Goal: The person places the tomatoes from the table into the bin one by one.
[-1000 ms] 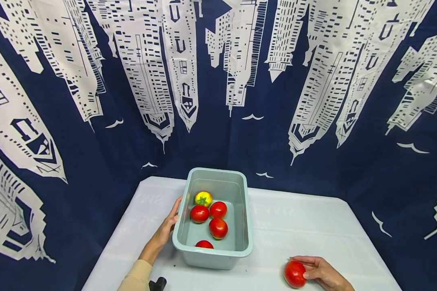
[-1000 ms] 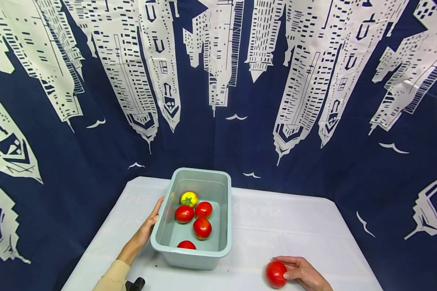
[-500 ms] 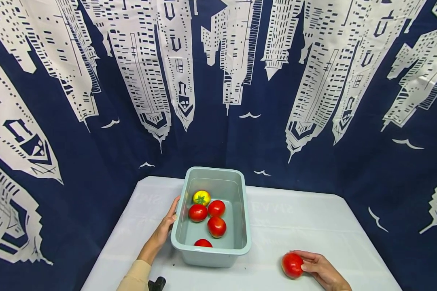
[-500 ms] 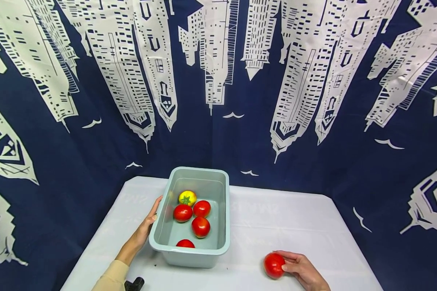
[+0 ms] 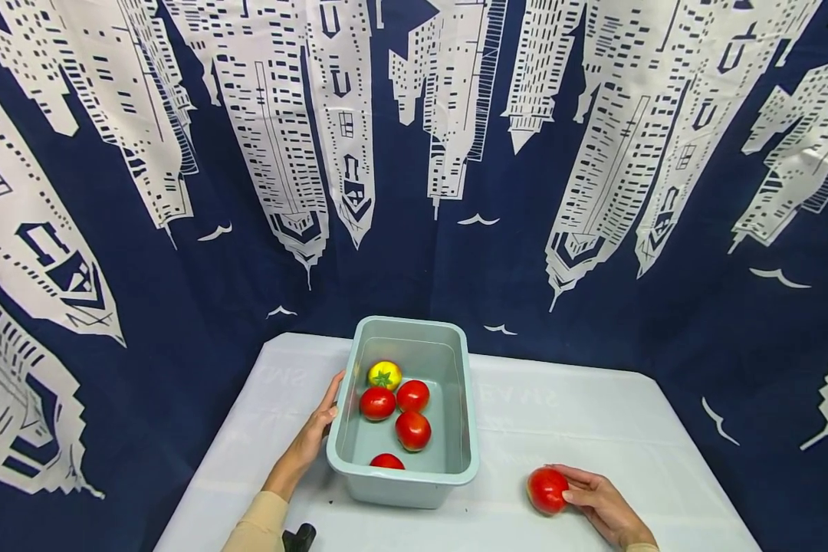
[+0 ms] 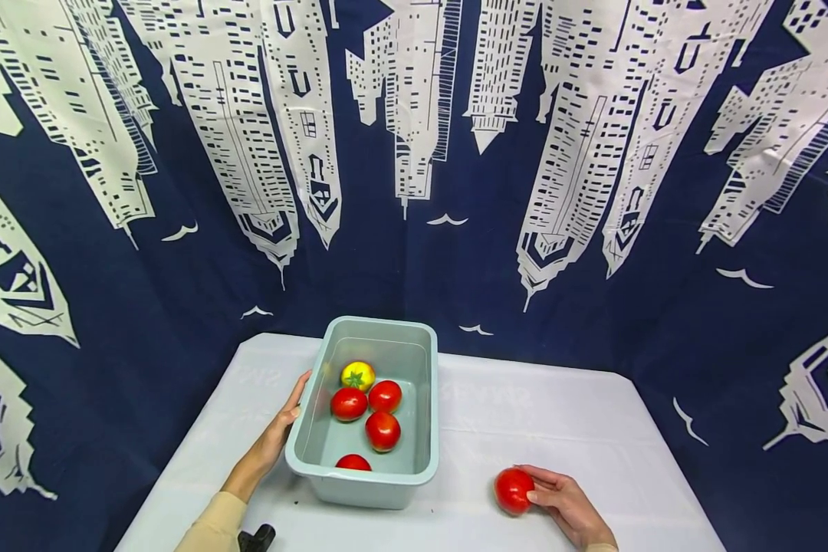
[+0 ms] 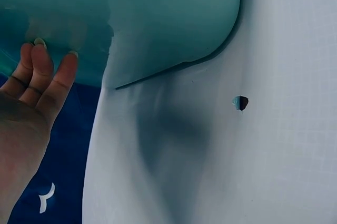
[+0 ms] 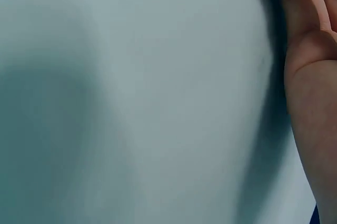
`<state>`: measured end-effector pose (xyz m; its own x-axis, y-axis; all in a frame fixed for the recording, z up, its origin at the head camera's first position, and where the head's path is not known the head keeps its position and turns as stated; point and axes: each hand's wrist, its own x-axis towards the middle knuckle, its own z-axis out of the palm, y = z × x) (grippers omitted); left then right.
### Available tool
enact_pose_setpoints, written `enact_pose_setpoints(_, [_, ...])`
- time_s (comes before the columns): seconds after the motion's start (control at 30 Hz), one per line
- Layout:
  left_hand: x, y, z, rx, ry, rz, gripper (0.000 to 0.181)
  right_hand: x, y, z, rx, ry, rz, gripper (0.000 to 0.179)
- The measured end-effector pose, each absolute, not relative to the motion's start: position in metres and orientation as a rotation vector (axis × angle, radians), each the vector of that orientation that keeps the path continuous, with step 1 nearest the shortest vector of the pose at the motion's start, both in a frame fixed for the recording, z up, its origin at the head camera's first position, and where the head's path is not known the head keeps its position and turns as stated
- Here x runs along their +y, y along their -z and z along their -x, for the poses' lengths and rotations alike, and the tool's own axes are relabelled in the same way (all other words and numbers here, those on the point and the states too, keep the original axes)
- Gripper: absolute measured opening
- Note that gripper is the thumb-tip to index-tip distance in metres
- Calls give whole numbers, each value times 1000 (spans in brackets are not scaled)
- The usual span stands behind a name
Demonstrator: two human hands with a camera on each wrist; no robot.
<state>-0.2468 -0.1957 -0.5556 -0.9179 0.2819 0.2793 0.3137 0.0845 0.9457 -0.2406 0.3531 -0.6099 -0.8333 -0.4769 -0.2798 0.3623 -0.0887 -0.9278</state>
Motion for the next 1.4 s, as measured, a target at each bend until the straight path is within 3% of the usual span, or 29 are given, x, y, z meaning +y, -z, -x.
enact_pose_setpoints(0.43, [-195, 553, 247, -2305, 2006, 624, 64, 300, 567, 284, 1675, 2146, 347, 46])
enact_pose_setpoints(1.1, [-199, 554, 246, -2305, 2002, 649, 65, 250, 455, 338, 1844, 2192, 394, 44])
enact_pose_setpoints(1.4, [-195, 554, 248, -2301, 2018, 664, 65, 233, 439, 352, 1784, 2338, 309, 40])
